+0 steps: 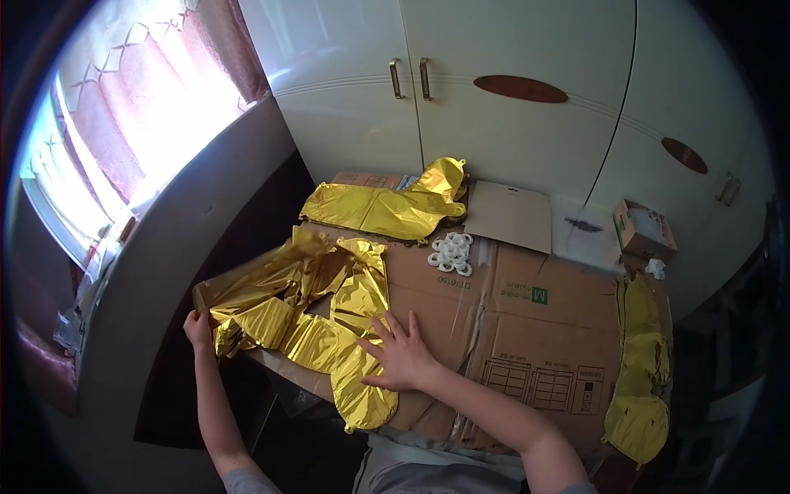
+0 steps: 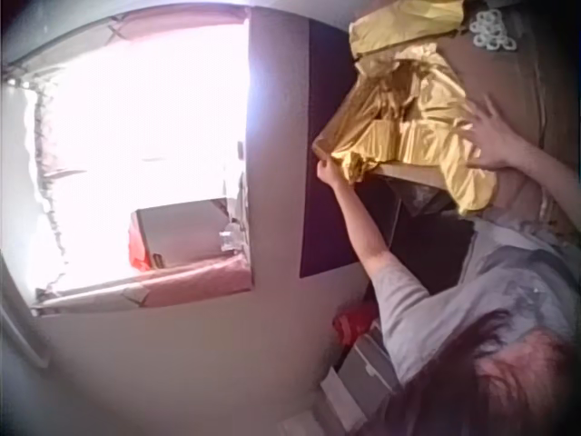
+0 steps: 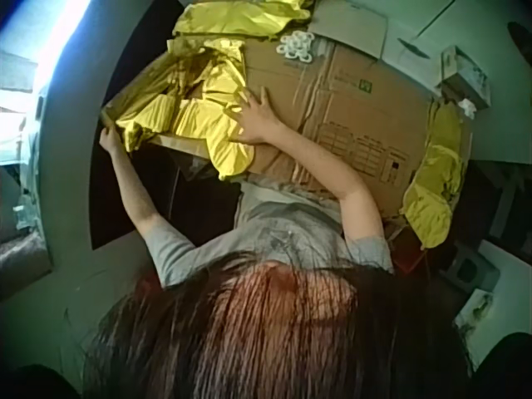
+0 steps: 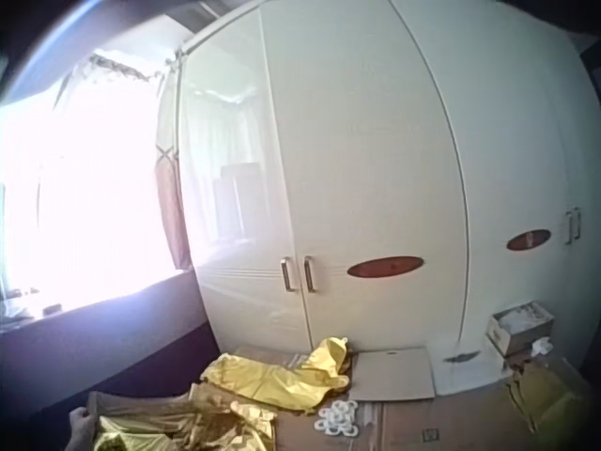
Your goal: Folding and arranging gold-colored foil sheets and small plastic rings on a cardboard box surface.
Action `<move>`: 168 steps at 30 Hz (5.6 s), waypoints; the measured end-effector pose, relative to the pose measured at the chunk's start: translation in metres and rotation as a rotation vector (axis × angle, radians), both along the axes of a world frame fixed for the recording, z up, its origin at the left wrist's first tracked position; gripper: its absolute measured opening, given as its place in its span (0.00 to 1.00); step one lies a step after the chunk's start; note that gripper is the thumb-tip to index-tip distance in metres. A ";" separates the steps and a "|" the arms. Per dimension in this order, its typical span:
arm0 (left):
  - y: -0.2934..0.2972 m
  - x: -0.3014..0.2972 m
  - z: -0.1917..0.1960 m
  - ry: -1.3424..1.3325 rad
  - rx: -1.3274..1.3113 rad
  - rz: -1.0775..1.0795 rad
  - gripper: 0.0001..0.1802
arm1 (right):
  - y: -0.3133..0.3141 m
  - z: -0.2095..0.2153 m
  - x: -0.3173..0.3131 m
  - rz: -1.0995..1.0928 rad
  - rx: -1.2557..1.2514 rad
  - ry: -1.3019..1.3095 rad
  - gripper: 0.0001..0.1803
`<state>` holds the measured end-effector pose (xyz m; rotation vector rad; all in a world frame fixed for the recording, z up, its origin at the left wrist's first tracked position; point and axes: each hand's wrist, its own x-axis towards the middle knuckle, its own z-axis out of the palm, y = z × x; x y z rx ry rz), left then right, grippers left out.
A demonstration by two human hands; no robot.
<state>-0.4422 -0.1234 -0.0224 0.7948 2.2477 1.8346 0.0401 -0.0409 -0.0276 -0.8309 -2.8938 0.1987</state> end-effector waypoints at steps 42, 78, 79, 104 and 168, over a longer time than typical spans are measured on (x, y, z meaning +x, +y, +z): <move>0.184 0.199 0.006 1.382 -0.806 -0.440 0.23 | -0.006 0.000 0.005 -0.134 -0.077 0.000 0.45; -0.022 0.300 0.007 0.843 -0.490 -1.132 0.17 | 0.006 -0.018 0.015 0.021 -0.198 0.308 0.30; -0.021 0.296 0.003 0.794 -0.414 -1.122 0.15 | 0.008 -0.019 0.016 0.037 -0.228 0.398 0.30; 0.011 0.124 0.026 -0.139 0.155 -0.256 0.06 | -0.002 -0.017 0.013 0.035 -0.060 0.261 0.36; -0.023 0.286 0.006 0.414 -0.303 -1.334 0.06 | -0.045 0.002 0.012 0.347 -0.365 0.249 0.10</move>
